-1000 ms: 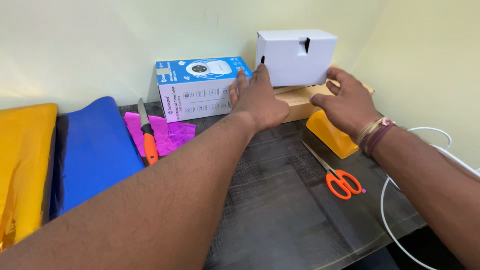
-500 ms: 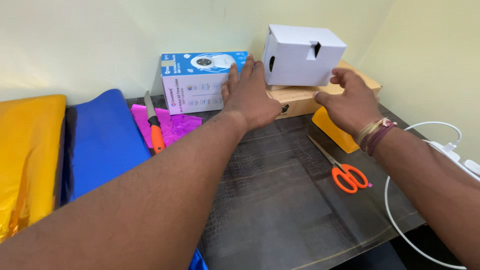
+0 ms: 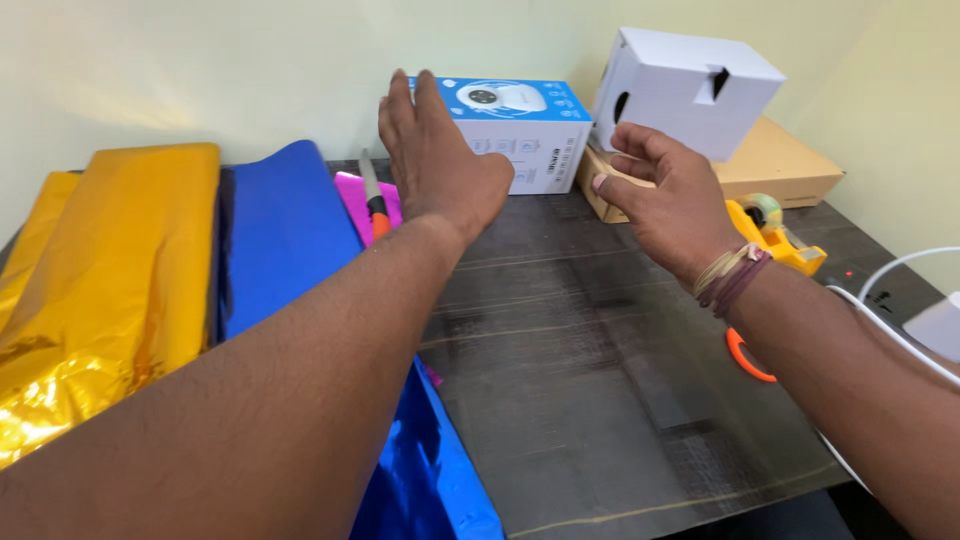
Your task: The person cuts a sheet of gold metallic wrapping paper with scissors, then wraps a small rectangular box with the paper. They fold the paper edges around the box and smooth the sides, but do not tape or finish the wrap.
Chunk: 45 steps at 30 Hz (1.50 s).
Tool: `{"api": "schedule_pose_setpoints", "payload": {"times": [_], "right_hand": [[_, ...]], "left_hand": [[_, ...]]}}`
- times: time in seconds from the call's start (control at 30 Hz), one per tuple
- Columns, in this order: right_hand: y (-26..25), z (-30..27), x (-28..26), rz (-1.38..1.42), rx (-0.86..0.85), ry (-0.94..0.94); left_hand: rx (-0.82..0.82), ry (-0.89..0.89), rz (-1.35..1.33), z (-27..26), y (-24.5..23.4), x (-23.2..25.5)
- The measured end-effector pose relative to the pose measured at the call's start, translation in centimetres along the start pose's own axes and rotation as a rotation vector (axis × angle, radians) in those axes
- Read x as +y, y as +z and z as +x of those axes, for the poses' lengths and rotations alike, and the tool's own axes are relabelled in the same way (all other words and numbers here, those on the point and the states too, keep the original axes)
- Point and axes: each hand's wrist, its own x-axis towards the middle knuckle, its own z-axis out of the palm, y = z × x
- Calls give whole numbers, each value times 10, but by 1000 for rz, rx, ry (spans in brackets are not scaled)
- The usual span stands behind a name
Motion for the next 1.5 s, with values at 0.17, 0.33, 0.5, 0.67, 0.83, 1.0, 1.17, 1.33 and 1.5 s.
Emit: {"api": "schedule_pose_setpoints", "payload": {"times": [0.17, 0.33, 0.5, 0.67, 0.83, 1.0, 1.17, 1.33, 1.5], "right_hand": [[20, 7, -1, 148, -69, 95], [32, 16, -3, 211, 26, 147], [36, 18, -10, 135, 148, 239], [37, 21, -7, 102, 108, 253], [33, 23, -3, 166, -19, 209], [33, 24, -7, 182, -134, 182], [30, 22, -12, 254, -104, 265], [30, 14, -16, 288, -106, 220], [28, 4, -15, 277, -117, 222]], "left_hand": [[-21, -197, -287, 1, -21, -15], [-137, -344, -442, 2, -33, -27], [-164, -359, -525, 5, -32, -36], [-206, -346, -535, 4, -30, -39], [-210, -332, -530, 4, -27, -38], [-202, -317, -503, 5, -25, -36], [-182, -341, -562, 0, -23, -32], [-154, -341, -515, -7, -30, -25], [-130, -362, -466, -18, -37, -19]]}}
